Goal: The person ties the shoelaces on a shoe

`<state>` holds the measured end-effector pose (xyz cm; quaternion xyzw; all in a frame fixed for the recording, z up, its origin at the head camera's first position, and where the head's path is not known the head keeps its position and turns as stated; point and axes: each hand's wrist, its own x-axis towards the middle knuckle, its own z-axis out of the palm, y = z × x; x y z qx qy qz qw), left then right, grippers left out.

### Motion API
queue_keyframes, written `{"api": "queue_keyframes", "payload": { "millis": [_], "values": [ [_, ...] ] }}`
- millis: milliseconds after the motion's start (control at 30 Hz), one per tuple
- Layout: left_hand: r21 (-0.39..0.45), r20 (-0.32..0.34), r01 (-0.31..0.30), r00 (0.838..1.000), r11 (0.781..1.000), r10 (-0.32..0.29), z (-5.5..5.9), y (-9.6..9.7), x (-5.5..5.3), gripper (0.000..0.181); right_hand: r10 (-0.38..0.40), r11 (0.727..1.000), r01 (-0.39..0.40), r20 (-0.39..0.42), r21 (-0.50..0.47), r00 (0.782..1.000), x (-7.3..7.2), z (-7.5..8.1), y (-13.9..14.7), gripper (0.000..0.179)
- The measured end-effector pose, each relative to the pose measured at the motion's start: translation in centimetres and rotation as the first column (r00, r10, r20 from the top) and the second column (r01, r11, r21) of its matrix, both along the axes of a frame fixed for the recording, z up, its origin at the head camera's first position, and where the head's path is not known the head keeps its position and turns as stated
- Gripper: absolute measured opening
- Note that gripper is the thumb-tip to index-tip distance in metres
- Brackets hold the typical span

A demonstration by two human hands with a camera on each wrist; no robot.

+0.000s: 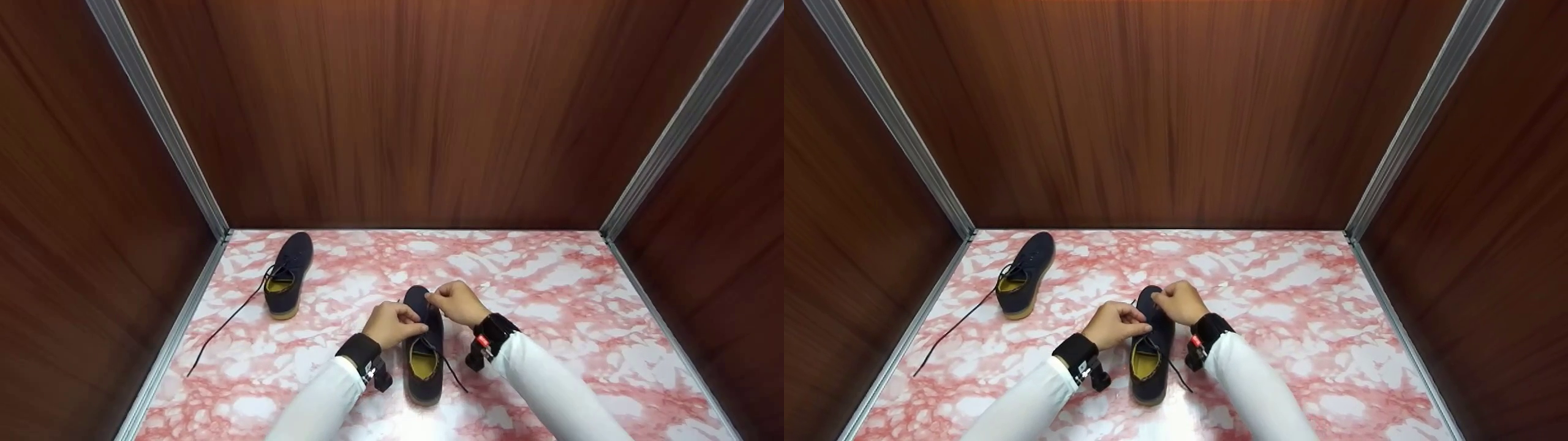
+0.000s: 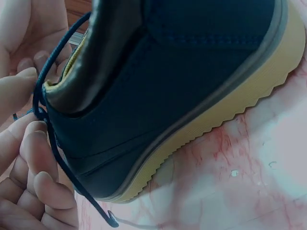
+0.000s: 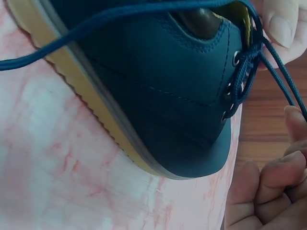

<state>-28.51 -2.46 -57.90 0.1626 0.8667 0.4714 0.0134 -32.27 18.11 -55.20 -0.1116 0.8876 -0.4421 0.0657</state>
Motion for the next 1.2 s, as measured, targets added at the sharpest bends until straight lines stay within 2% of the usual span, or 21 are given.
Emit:
{"api": "queue_keyframes", "payload": {
  "millis": [133, 367, 500, 700, 900, 1200],
  "values": [
    [-0.012, -0.013, -0.019, 1.0, 1.0, 0.019, 0.0, 0.4, 0.0, 0.023, -0.007, 1.0, 0.008, -0.007, 0.011, 1.0, -0.4, 0.1, -0.6, 0.038],
    [0.019, -0.012, -0.052, 0.999, 0.998, 0.052, -0.3, 1.1, -0.1, 0.017, 0.032, 0.999, -0.032, -0.03, 0.013, 0.999, -0.6, 0.4, -0.8, 0.047],
    [0.05, -0.006, -0.07, 0.998, 0.996, 0.07, -0.5, 1.2, -0.1, 0.013, 0.058, 0.998, -0.058, 0.005, 0.006, 0.998, -0.7, 0.3, -0.6, 0.048],
    [0.082, 0.019, -0.064, 0.998, 0.995, 0.063, -0.6, 1.1, 0.0, 0.013, 0.095, 0.995, -0.094, 0.059, -0.023, 0.994, -0.6, 0.5, -0.5, 0.044],
    [0.089, 0.084, -0.077, 0.994, 0.993, 0.07, -0.6, 1.2, 0.0, 0.013, 0.066, 0.998, -0.065, 0.056, -0.016, 0.996, -0.7, 1.0, 0.1, 0.04],
    [0.094, 0.11, -0.082, 0.991, 0.992, 0.071, -0.6, 1.2, 0.0, 0.013, 0.04, 0.998, -0.038, 0.047, -0.047, 0.998, -0.9, 1.0, 2.4, 0.036]
  ]
}}
